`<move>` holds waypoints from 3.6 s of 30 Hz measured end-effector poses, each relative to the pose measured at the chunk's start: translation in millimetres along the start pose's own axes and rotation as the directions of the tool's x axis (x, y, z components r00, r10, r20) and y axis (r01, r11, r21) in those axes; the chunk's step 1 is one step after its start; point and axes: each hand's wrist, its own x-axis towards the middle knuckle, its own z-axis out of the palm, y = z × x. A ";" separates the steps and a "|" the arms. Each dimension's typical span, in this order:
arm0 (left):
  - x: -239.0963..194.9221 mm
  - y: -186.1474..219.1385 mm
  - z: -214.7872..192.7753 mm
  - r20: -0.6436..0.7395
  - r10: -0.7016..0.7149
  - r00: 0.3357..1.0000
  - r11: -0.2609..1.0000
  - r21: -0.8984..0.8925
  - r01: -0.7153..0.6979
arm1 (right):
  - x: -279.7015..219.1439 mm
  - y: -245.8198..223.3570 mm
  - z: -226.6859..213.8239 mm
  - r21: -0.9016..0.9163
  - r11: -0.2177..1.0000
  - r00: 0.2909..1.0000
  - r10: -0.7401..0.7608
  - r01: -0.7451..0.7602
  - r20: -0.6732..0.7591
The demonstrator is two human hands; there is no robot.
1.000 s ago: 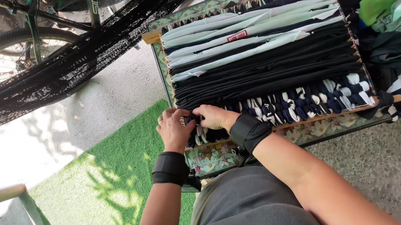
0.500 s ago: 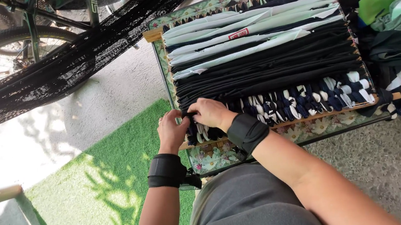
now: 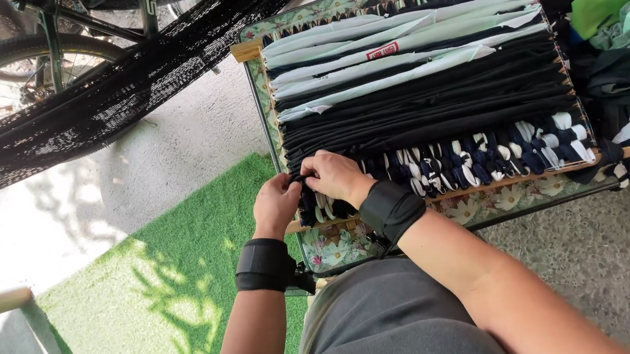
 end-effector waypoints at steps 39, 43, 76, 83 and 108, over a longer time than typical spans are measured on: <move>11.6 -51.4 11.7 0.128 -0.145 0.981 0.987 -0.051 0.153 | -4.8 -18.2 12.4 -0.282 0.958 0.999 0.046 -0.047 -0.010; 10.4 -37.2 8.9 -0.023 -0.011 1.000 1.000 -0.023 0.010 | 1.3 -6.4 17.4 -0.326 0.945 1.000 0.002 -0.004 -0.007; 6.5 -42.2 18.3 -0.034 0.079 0.996 0.980 -0.179 -0.084 | -25.5 -12.0 -17.4 -0.081 0.996 0.999 -0.042 0.043 0.008; 1.8 -37.7 16.9 -0.052 0.064 0.997 0.987 -0.142 -0.071 | 3.4 -16.5 12.9 -0.124 0.992 0.999 0.042 -0.038 0.033; -15.2 23.1 -12.8 -0.198 0.216 0.956 0.967 0.176 -0.182 | -29.5 -16.5 -68.6 -0.058 0.993 0.993 0.095 -0.099 -0.075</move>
